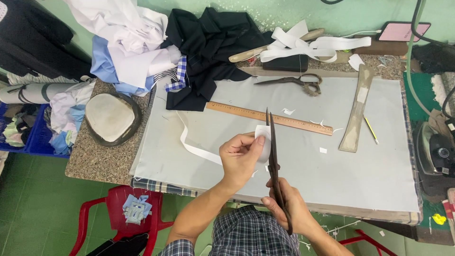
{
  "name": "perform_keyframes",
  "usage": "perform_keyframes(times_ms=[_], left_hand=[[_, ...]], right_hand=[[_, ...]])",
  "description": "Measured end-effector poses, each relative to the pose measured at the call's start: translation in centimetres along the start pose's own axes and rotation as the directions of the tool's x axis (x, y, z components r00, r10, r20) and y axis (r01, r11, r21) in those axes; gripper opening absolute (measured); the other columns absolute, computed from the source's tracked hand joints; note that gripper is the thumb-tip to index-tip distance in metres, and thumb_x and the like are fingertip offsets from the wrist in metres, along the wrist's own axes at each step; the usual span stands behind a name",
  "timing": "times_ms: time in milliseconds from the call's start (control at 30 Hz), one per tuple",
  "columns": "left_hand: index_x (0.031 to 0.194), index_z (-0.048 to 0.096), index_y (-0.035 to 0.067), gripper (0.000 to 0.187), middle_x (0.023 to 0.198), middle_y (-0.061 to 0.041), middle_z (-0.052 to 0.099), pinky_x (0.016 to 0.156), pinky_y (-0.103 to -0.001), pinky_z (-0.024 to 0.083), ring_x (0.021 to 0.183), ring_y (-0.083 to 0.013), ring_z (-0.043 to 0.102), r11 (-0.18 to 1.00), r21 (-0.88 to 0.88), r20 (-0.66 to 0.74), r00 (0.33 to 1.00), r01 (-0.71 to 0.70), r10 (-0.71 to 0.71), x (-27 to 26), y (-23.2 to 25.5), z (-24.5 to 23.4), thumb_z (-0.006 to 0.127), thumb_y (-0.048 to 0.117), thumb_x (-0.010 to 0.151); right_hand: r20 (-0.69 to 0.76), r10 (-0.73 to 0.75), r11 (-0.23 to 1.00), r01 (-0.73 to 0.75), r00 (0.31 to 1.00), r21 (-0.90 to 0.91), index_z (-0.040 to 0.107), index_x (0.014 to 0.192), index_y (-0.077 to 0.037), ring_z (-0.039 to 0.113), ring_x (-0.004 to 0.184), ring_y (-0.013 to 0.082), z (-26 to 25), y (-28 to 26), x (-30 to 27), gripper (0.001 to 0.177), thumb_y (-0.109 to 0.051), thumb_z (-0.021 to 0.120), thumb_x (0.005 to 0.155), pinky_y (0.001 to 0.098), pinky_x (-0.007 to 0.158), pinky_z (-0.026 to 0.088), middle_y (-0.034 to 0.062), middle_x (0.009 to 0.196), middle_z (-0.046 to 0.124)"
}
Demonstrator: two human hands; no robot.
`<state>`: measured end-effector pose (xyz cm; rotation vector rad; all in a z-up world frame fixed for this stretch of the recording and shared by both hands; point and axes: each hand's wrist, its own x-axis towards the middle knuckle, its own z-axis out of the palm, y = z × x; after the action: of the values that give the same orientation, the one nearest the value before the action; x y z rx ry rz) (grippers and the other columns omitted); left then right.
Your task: The person uses shears to cut a long white fabric strip into smaller pieces on a work table. They repeatedly trim the strip, hold it in place with one hand, and cut with the other, leaving cut pieces on the table.
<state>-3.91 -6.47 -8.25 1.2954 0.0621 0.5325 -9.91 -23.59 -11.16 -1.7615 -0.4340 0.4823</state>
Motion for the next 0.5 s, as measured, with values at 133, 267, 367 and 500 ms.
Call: perform_keyframes(times_ms=[133,267,367,500], left_hand=[[0.075,0.065,0.006,0.02,0.076,-0.003,0.069,0.058,-0.022,0.042,0.065,-0.0054,0.054,1.0,0.024,-0.006,1.0,-0.002,0.002,0.0,-0.1,-0.1,0.076,0.007,0.092],[0.075,0.065,0.005,0.02,0.077,-0.003,0.07,0.057,-0.021,0.042,0.065,-0.005,0.054,0.999,0.036,0.002,1.0,-0.014,0.014,-0.1,-0.2,-0.1,0.077,0.007,0.092],[0.075,0.065,0.006,0.021,0.074,-0.001,0.066,0.057,-0.022,0.041,0.064,-0.0054,0.051,1.0,0.024,0.023,1.0,-0.018,0.017,0.1,0.0,0.1,0.076,0.007,0.093],[0.078,0.068,0.005,0.018,0.078,-0.003,0.072,0.057,-0.021,0.045,0.066,-0.0054,0.055,1.0,0.01,0.035,0.999,0.016,-0.016,-0.4,-0.3,0.3,0.077,0.01,0.093]], right_hand=[[0.006,0.008,1.0,-0.008,1.0,0.003,0.056,0.11,-0.005,0.037,0.046,0.0078,-0.1,0.3,-0.1,0.034,-0.035,0.064,0.098,0.0278,0.045,0.029,-0.0072,0.056,0.038],[0.024,-0.011,1.0,0.012,1.0,-0.02,0.055,0.112,-0.005,0.038,0.049,0.0105,-0.4,0.1,-0.1,0.036,-0.037,0.063,0.098,0.0293,0.047,0.031,-0.0047,0.06,0.04],[0.111,-0.033,0.993,0.02,0.993,0.117,0.047,0.128,-0.003,0.041,0.061,0.0118,-0.5,0.8,-0.1,0.054,-0.042,0.065,0.096,0.0286,0.054,0.037,-0.0009,0.076,0.042],[0.167,-0.049,0.951,-0.005,0.985,0.308,0.039,0.14,-0.001,0.037,0.067,0.0112,-0.3,0.5,0.0,0.072,-0.046,0.069,0.092,0.0251,0.057,0.038,0.0025,0.09,0.038]])
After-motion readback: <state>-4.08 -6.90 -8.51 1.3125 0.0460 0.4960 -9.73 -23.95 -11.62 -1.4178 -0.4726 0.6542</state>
